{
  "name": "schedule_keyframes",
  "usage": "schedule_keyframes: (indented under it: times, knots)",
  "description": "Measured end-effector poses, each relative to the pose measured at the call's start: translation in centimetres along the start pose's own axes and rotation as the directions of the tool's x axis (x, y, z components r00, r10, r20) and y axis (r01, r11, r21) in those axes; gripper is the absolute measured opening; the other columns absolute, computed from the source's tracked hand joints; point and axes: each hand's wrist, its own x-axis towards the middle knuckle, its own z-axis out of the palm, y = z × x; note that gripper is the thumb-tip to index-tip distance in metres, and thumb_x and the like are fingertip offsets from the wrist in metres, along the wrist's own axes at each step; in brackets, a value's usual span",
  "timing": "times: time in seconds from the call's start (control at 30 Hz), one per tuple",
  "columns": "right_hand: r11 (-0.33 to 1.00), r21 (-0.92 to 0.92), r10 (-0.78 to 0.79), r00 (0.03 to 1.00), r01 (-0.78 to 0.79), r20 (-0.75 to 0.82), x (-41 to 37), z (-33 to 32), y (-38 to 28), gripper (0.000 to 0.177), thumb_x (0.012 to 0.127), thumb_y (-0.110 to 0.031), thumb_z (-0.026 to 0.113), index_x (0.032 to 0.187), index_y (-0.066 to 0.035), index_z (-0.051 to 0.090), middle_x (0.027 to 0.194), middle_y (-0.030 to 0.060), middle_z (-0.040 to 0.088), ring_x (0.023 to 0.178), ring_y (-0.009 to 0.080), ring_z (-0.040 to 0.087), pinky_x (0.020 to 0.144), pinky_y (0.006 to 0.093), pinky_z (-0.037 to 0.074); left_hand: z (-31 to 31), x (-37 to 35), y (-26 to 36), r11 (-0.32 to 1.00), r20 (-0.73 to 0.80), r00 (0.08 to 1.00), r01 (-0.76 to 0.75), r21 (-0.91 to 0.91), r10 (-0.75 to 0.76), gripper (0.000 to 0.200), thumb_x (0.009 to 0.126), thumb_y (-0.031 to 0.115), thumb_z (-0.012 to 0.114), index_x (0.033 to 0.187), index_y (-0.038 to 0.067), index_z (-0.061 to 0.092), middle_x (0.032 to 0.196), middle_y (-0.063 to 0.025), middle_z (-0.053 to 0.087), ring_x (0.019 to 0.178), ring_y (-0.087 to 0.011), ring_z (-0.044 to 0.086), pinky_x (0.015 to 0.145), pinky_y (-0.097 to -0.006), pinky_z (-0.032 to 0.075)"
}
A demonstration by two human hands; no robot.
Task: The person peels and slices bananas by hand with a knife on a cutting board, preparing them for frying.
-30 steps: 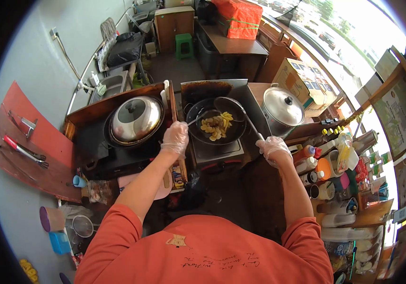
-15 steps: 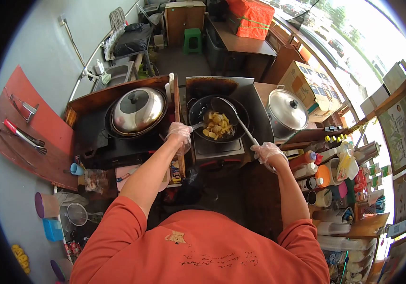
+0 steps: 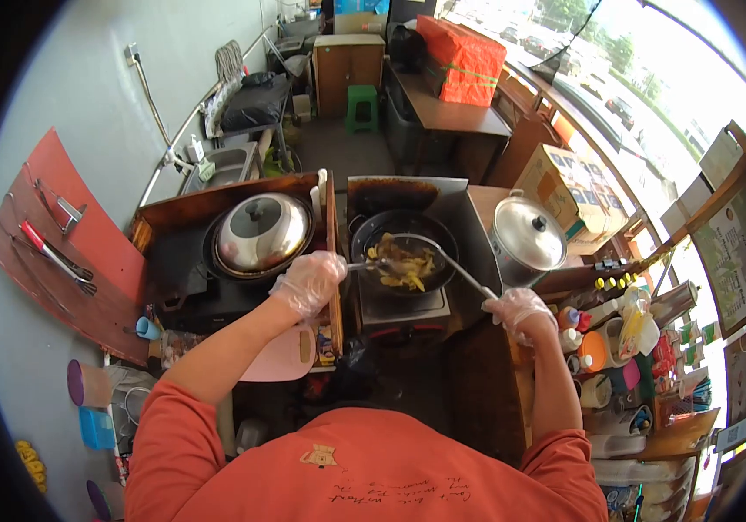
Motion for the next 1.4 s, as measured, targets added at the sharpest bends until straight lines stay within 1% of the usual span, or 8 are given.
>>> schedule_keyframes:
  times: [0.2,0.4,0.53,0.73,0.87,0.93,1.0,1.4]
  knots:
    - [0.998,-0.021,0.052,0.998,-0.053,-0.032,1.7,1.4,-1.1,0.022,0.088,-0.013,0.062,0.109,-0.016,0.07,0.095,0.0155,0.071,0.099,0.0354,0.07,0.084,0.0461,0.055,2.7,-1.4,1.1,0.992,0.03,0.999,0.041,-0.119,-0.038,0.009,0.085,0.013,0.058,0.086,0.006,0.064,0.081,-0.013,0.067,0.078,-0.0298,0.07,0.067,-0.0401,0.057]
    - [0.982,0.066,0.181,0.982,-0.177,-0.061,3.9,4.4,-0.7,0.023,0.096,-0.028,0.055,0.108,-0.018,0.071,0.105,0.0186,0.069,0.107,0.0366,0.067,0.088,0.0472,0.053,7.5,-0.5,3.6,0.839,0.364,0.875,0.44,-0.321,-0.319,0.023,0.094,0.013,0.052,0.105,0.01,0.072,0.09,-0.0176,0.071,0.088,-0.0347,0.071,0.08,-0.0441,0.058]
    - [0.963,0.126,0.259,0.942,-0.236,-0.214,5.5,6.3,1.6,0.034,0.1,-0.041,0.05,0.106,-0.017,0.072,0.107,0.0191,0.068,0.106,0.0381,0.065,0.09,0.0483,0.051,7.5,-0.6,4.6,0.837,0.213,0.901,0.43,-0.338,-0.377,0.02,0.094,0.013,0.053,0.1,0.01,0.072,0.087,-0.017,0.07,0.083,-0.035,0.07,0.073,-0.0441,0.058]
    - [0.972,0.119,0.217,0.97,-0.204,-0.109,5.3,3.7,2.6,0.033,0.102,-0.04,0.047,0.112,-0.018,0.069,0.109,0.0204,0.067,0.109,0.0381,0.064,0.093,0.0483,0.05,7.7,1.5,5.4,0.812,0.074,0.901,0.419,-0.406,-0.428,0.02,0.097,0.018,0.054,0.095,0.009,0.072,0.085,-0.0168,0.069,0.079,-0.0361,0.07,0.069,-0.0473,0.057]
    - [0.977,-0.015,0.213,0.975,-0.214,-0.061,5.9,3.8,4.9,0.03,0.098,-0.02,0.056,0.125,-0.032,0.061,0.112,0.0156,0.063,0.11,0.0347,0.065,0.089,0.0456,0.053,8.6,1.2,6.8,0.82,0.128,0.907,0.419,-0.391,-0.402,0.022,0.097,0.018,0.053,0.094,0.009,0.073,0.085,-0.0161,0.069,0.081,-0.036,0.071,0.069,-0.0472,0.057]
    - [0.987,-0.084,0.118,0.977,-0.135,-0.18,6.4,4.9,6.8,0.026,0.099,-0.033,0.056,0.119,-0.022,0.067,0.109,0.0182,0.067,0.106,0.0366,0.067,0.088,0.048,0.053,7.7,0.1,6.8,0.858,0.188,0.92,0.389,-0.334,-0.344,0.024,0.098,0.017,0.051,0.093,0.009,0.073,0.085,-0.016,0.069,0.08,-0.0359,0.071,0.07,-0.0474,0.057]
    - [0.961,0.153,0.265,0.923,-0.229,-0.278,8.2,6.9,9.7,0.064,0.094,-0.061,0.054,0.09,-0.001,0.074,0.092,0.0237,0.072,0.094,0.0398,0.069,0.088,0.0502,0.053,6.5,-0.9,5.7,0.894,0.151,0.929,0.368,-0.257,-0.339,0.026,0.098,0.017,0.051,0.09,0.008,0.073,0.081,-0.0164,0.068,0.076,-0.0357,0.07,0.068,-0.0454,0.058]
    - [0.946,0.037,0.319,0.908,-0.321,-0.273,7.9,6.7,11.1,0.055,0.098,-0.054,0.053,0.098,-0.003,0.072,0.097,0.0211,0.072,0.097,0.0383,0.069,0.086,0.048,0.053,4.3,-2.5,3.1,0.884,0.16,0.912,0.406,-0.231,-0.377,0.015,0.091,0.018,0.062,0.093,0.009,0.074,0.082,-0.0132,0.066,0.079,-0.0342,0.068,0.07,-0.0452,0.055]
